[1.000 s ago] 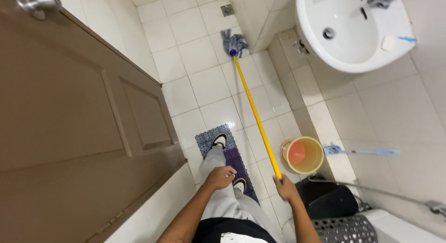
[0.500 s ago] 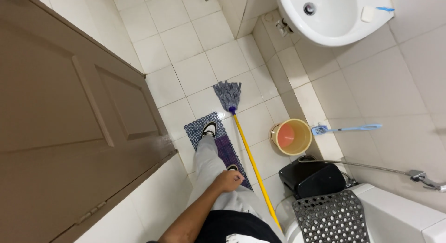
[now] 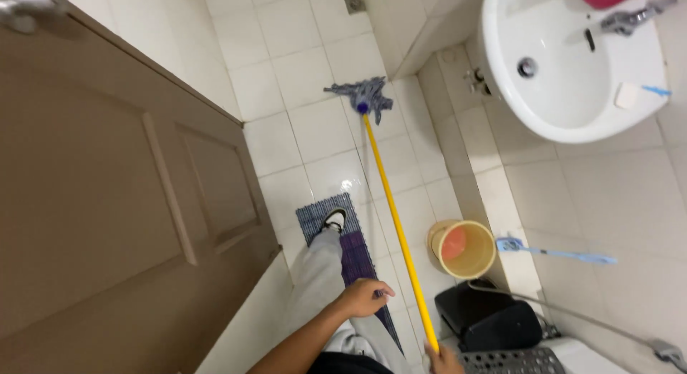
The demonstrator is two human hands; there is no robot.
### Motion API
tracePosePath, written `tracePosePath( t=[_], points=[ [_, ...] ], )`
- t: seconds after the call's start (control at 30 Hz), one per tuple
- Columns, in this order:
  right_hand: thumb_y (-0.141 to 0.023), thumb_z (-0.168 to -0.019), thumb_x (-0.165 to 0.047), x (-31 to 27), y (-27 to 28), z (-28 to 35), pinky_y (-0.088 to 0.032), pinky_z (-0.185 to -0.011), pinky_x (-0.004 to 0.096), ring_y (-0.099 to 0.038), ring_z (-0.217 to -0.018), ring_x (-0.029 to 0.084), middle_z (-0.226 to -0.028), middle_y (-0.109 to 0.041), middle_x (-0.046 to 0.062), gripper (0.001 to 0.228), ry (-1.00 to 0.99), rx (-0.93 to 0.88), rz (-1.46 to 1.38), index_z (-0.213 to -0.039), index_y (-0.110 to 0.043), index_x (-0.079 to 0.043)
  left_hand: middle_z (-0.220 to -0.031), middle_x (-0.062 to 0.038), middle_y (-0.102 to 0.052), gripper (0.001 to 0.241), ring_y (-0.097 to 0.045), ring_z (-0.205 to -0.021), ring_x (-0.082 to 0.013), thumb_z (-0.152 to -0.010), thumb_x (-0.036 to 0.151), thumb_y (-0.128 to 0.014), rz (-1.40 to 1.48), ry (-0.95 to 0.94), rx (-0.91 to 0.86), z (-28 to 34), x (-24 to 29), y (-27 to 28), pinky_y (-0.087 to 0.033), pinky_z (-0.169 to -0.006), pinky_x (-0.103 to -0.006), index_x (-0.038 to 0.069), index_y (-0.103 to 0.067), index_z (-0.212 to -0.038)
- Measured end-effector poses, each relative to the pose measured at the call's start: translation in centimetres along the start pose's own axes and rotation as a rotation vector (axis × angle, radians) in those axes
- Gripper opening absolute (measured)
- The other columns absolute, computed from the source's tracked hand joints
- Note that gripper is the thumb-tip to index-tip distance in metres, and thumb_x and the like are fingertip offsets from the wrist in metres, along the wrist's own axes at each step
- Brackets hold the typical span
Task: Mopping the tiled floor of a bathroom using a long-handled mop and a bucket of water.
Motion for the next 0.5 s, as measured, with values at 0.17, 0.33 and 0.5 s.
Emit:
tracePosePath(
  t=[0.17, 0.33, 0.5],
  points=[
    [-0.053, -0.098, -0.052, -31.3, 5.4, -4.6, -0.058, -0.061, 0.043, -0.074, -0.06, 0.033, -0.073, -0.074, 0.024, 0.055, 0.221, 0.095, 0.184, -0.104, -0.065, 0.002, -0.102, -0.014, -0.076, 0.029, -0.073, -0.086, -0.0249, -0.092, 0.021, -0.064, 0.03, 0.236, 0.12, -0.9, 5.3, 4.8, -0.057, -0.081, -0.0365, 0.02, -0.076, -0.119],
    [-0.053, -0.099, -0.051, -40.7, 9.7, -2.5, -0.06, -0.056, 0.043, -0.072, -0.058, 0.031, -0.076, -0.072, 0.022, 0.057, 0.244, 0.139, 0.163, -0.102, -0.065, 0.004, -0.122, -0.008, -0.07, 0.036, -0.072, -0.084, -0.0263, -0.093, 0.021, -0.062, 0.093, 0.053, 0.212, -0.4, 7.5, 3.9, -0.057, -0.08, -0.0369, 0.019, -0.068, -0.128],
    [-0.053, -0.1, -0.052, -25.8, 8.7, -0.2, -0.057, -0.06, 0.046, -0.072, -0.062, 0.036, -0.077, -0.073, 0.027, 0.054, 0.225, 0.115, 0.152, -0.106, -0.062, 0.001, -0.11, -0.011, -0.074, 0.03, -0.073, -0.089, -0.0248, -0.095, 0.025, -0.063, 0.006, 0.059, 0.05, 1.6, 5.9, -2.6, -0.057, -0.082, -0.0355, 0.019, -0.074, -0.122]
  ],
)
Point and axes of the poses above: each hand's wrist, its own z-axis away from the middle knuckle, its own y-axis out of the back of the hand, x = y × z, the point moved 3 cm from there along -z, towards the middle knuckle
